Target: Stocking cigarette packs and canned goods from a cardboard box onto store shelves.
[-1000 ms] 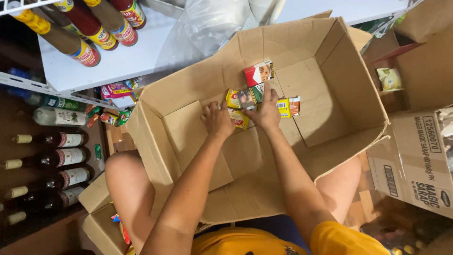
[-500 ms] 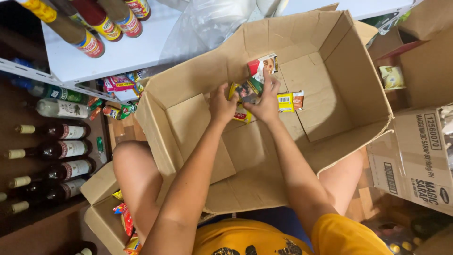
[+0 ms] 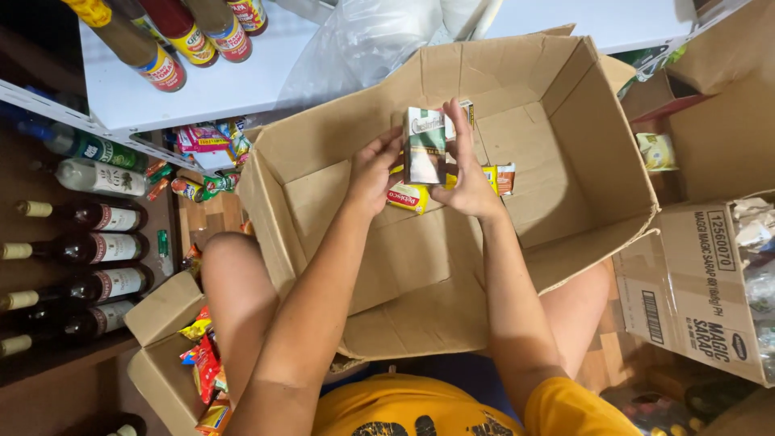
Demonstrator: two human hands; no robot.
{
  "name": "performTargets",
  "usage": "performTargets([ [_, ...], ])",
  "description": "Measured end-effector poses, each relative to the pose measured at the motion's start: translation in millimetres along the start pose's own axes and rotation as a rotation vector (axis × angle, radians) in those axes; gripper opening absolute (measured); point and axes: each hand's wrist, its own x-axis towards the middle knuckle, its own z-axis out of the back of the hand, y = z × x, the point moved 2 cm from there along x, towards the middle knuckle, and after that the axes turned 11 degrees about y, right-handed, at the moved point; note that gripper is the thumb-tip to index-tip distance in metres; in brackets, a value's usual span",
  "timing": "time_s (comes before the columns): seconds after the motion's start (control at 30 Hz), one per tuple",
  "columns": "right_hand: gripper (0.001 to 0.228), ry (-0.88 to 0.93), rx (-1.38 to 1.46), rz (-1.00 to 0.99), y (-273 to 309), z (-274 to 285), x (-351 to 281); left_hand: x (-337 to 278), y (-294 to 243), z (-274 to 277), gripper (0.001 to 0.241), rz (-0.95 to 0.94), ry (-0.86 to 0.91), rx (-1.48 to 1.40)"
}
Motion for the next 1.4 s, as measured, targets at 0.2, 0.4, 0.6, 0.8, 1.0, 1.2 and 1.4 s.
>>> performTargets([
  [0.2, 0.133, -0.064, 0.133, -0.048, 2.0, -2.9, 2.1, -6.5, -13.2, -11.0, 0.036, 0.06, -0.006, 0.004],
  [0.4, 0.122, -0.067, 0.237, -0.041, -8.2, -6.9, 4.0, 0.6, -6.1, 1.4, 0.041, 0.025, 0.045, 0.033],
  [0.6, 0.106, -0.055, 0.255, -0.089, -4.7, -8.3, 5.0, -10.0, -23.9, -8.5, 0.045, 0.003, -0.008, 0.037],
  [0.8, 0.095, -0.088, 0.242, -0.08, -8.3, -7.6, 6.1, -7.3, -21.0, -4.6, 0.047, 0.036, -0.01, 0.02],
  [1.0, 0.081, -0.251, -0.008, -0.02, -46.2, -14.2, 6.7, -12.1, -30.0, -15.1, 0.043, 0.035, 0.05, 0.038],
  [1.2, 0.066, -0.214, 0.341, -0.193, -23.6, -11.1, 5.9, -13.4, -30.1, -19.9, 0.042, -0.025, 0.17, 0.144],
  [1.4, 0.053, -0.242, 0.602, -0.169, -40.8, -13.4, 6.1, -7.8, -19.7, -11.3, 0.042, -0.079, 0.184, 0.218],
])
